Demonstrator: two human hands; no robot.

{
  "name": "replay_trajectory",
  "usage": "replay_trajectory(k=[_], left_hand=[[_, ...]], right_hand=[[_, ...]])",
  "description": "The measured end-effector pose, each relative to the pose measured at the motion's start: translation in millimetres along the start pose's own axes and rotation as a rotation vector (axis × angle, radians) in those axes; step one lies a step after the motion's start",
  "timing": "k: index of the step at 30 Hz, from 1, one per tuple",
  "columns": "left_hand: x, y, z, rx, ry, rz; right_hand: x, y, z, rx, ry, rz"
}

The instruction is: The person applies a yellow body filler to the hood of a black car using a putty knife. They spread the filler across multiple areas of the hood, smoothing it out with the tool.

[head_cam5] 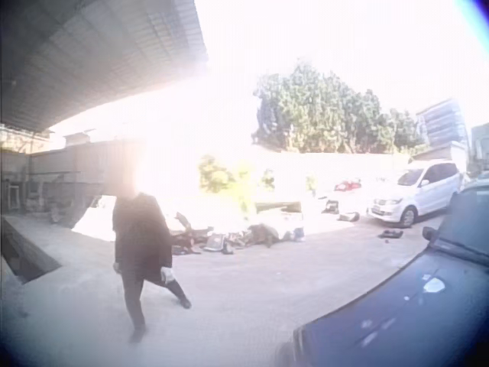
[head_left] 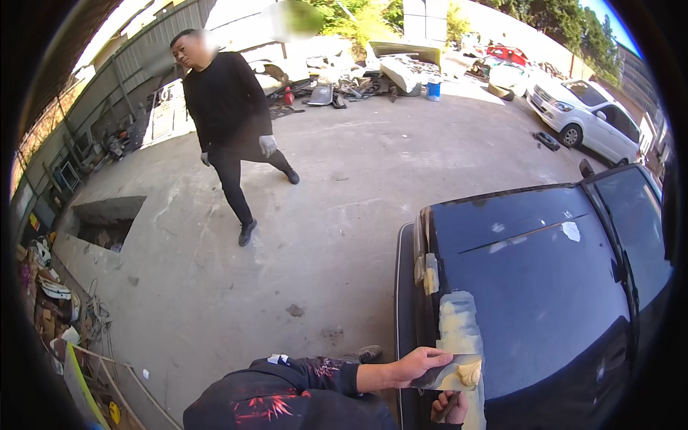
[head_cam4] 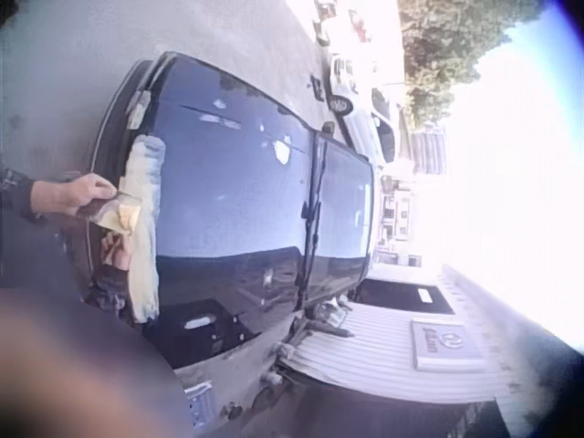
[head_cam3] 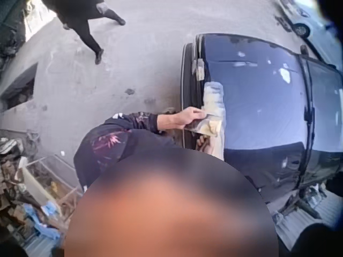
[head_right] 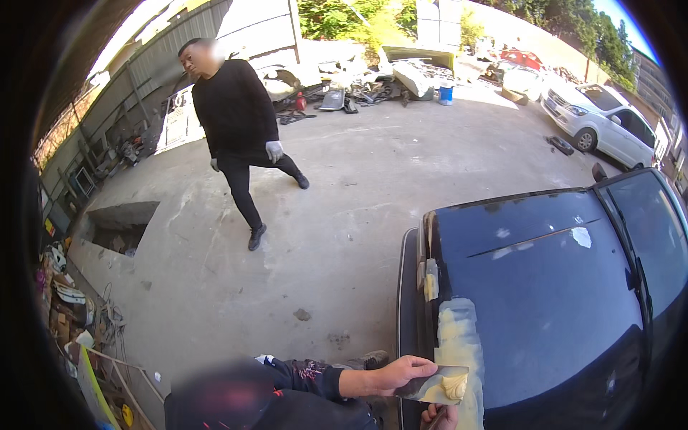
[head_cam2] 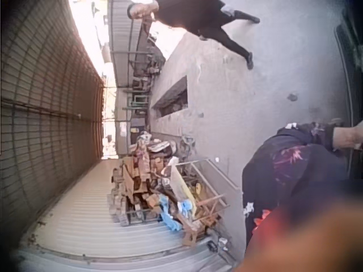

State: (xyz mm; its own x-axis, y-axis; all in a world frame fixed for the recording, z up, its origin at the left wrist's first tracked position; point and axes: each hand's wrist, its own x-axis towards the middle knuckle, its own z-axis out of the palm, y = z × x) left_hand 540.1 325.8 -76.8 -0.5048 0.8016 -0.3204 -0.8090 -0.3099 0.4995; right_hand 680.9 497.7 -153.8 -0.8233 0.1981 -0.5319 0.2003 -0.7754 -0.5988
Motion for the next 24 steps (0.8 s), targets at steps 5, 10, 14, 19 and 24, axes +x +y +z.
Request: replay_trajectory(k=[5, 10, 14, 19, 24], left_hand=[[-60.8, 5.7, -19.8, -0.06, 0.134, 0.305], [-99.5, 12.6, -33.4, -0.144, 0.245, 0.534], [-112.5, 23.2, -38.4, -0.145, 0.322, 0.654], [-105.3, 35.1, -43.7, -0.163, 0.287, 0.608], [-72.6, 55.0, -46.5, -0.075, 0.222, 0.495]], right_hand=[[30.3, 7.2, 42.5, -0.127, -0.124, 0.232], [63.7, 18.9, 85.3, -0.262, -0.281, 0.297], [83.4, 18.8, 117.1, -0.311, -0.391, 0.324], [75.6, 10.8, 127.5, -0.174, -0.484, 0.249], [47.7, -6.4, 108.6, 0.037, -0.259, 0.04]])
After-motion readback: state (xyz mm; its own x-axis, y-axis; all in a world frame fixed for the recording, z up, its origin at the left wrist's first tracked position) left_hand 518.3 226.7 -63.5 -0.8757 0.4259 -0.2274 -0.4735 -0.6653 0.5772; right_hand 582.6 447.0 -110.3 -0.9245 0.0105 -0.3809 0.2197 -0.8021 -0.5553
